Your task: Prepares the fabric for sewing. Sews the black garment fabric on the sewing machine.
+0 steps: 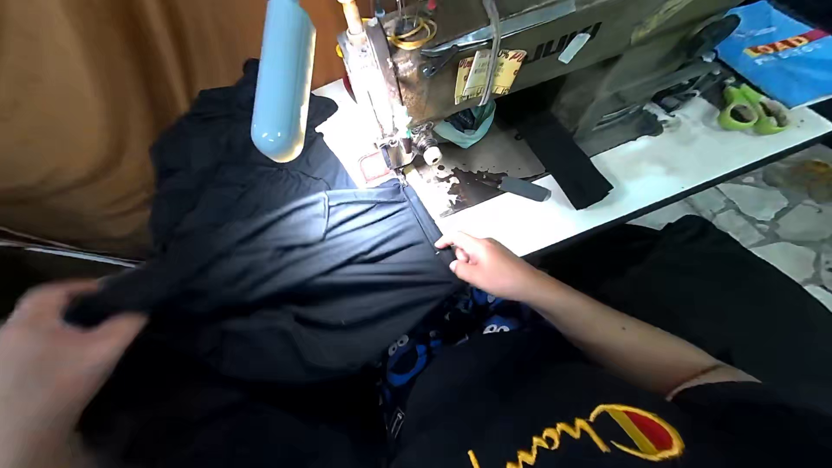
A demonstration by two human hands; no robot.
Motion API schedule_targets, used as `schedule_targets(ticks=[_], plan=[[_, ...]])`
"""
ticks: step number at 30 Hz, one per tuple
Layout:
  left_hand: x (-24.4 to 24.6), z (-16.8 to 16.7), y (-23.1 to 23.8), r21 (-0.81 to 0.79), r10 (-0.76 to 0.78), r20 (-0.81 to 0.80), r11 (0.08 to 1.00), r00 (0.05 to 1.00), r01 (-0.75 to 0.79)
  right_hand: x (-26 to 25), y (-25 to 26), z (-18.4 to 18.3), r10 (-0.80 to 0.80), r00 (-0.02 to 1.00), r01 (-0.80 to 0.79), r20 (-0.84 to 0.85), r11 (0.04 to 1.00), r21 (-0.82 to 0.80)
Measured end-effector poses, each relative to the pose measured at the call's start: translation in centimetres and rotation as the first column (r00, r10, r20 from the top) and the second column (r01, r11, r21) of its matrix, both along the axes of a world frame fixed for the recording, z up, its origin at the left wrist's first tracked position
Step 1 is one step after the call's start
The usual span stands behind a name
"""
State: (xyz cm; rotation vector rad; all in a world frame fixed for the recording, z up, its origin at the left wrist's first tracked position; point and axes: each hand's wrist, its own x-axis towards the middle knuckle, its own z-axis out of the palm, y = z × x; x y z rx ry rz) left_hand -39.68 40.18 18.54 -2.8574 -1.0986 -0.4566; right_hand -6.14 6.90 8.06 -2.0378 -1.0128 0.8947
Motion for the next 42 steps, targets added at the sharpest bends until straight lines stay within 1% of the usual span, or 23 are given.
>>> schedule_targets(ticks=[1,2,4,6,7,9,10,12,14,16,18,20,23,25,27,30,31,32,35,37,38,40,42], plan=[[4.0,1.1,-1.7,-0.040,0.156,-0.017,0.987,0.988,-0.157,-0.5,0.4,0.2,0.013,1.000,-0.013,0.002,1.000,-0.027],[7.0,1.3,-3.0,-0.028,0.122,-0.024,0.992,0.992,-0.123,-0.7,0.8,0.5,0.021,1.000,-0.021,-0.002,0.998,-0.053],[12.2,-0.4,-8.4,-0.047,-0.126,-0.020,0.991,0.992,0.125,-0.6,1.0,0.8,0.031,0.999,-0.034,-0.035,0.994,-0.102],[16.4,-5.4,-14.3,-0.105,-0.441,0.061,0.890,0.896,0.445,-0.2,1.1,1.0,0.059,0.996,-0.067,-0.063,0.989,-0.130],[18.1,-8.1,-16.7,-0.166,-0.549,0.068,0.817,0.833,0.552,0.2,1.2,1.1,0.094,0.994,-0.100,-0.056,0.987,-0.127],[19.9,-12.4,-20.0,-0.210,-0.642,0.152,0.722,0.752,0.659,1.2,1.1,1.2,0.193,0.981,-0.192,0.005,0.977,-0.096],[20.3,-13.8,-20.7,-0.160,-0.648,0.200,0.719,0.735,0.677,2.0,1.2,1.3,0.248,0.967,-0.244,0.050,0.966,-0.086],[20.7,-14.4,-20.9,-0.086,-0.633,0.255,0.738,0.731,0.669,3.9,2.1,1.3,0.295,0.935,-0.291,0.195,0.955,-0.051],[20.7,-13.6,-20.6,-0.101,-0.612,0.293,0.745,0.735,0.660,5.7,4.0,0.3,0.209,0.908,-0.234,0.362,0.972,0.026],[20.8,-12.7,-20.7,-0.117,-0.574,0.378,0.748,0.726,0.653,7.1,6.1,-0.3,0.124,0.884,-0.162,0.450,0.986,0.048],[20.7,-11.6,-20.6,-0.158,-0.516,0.472,0.747,0.714,0.645,7.6,7.2,-0.9,0.088,0.846,-0.168,0.526,0.980,0.106],[20.4,-11.2,-20.1,-0.222,-0.445,0.565,0.729,0.695,0.647,7.4,7.0,-1.9,0.047,0.799,-0.256,0.600,0.929,0.268],[20.1,-11.2,-19.5,-0.282,-0.382,0.653,0.679,0.654,0.678,6.4,5.2,-2.5,0.023,0.783,-0.397,0.621,0.787,0.472],[20.1,-11.1,-19.3,-0.288,-0.377,0.669,0.664,0.641,0.690,5.7,4.2,-2.3,0.043,0.781,-0.455,0.623,0.723,0.521],[20.1,-11.1,-19.1,-0.301,-0.378,0.679,0.639,0.630,0.708,5.5,4.0,-2.3,0.059,0.752,-0.488,0.657,0.720,0.494],[20.2,-10.3,-18.1,-0.397,-0.413,0.623,0.565,0.665,0.723,5.8,4.2,-2.3,0.111,0.660,-0.548,0.743,0.748,0.374],[20.6,-9.5,-17.3,-0.427,-0.437,0.562,0.573,0.702,0.699,5.9,4.2,-2.3,0.126,0.641,-0.564,0.757,0.747,0.352],[21.1,-8.7,-16.2,-0.426,-0.454,0.489,0.620,0.744,0.659,5.9,4.1,-2.4,0.142,0.628,-0.574,0.765,0.749,0.331],[24.1,-7.3,-12.5,-0.258,-0.470,0.362,0.780,0.805,0.571,5.9,3.6,-2.9,0.212,0.613,-0.589,0.761,0.765,0.261],[26.4,-7.4,-10.9,-0.188,-0.489,0.316,0.807,0.813,0.559,5.9,3.4,-3.5,0.237,0.612,-0.588,0.754,0.774,0.234],[27.4,-7.6,-10.5,-0.196,-0.508,0.262,0.804,0.820,0.561,5.9,3.5,-3.8,0.233,0.618,-0.585,0.751,0.774,0.242],[28.6,-9.0,-10.1,-0.267,-0.499,0.080,0.823,0.863,0.501,5.9,3.4,-4.1,0.239,0.646,-0.571,0.725,0.781,0.251],[29.0,-10.8,-10.0,-0.242,-0.411,-0.082,0.892,0.908,0.382,5.9,3.3,-4.3,0.230,0.656,-0.563,0.719,0.783,0.263]])
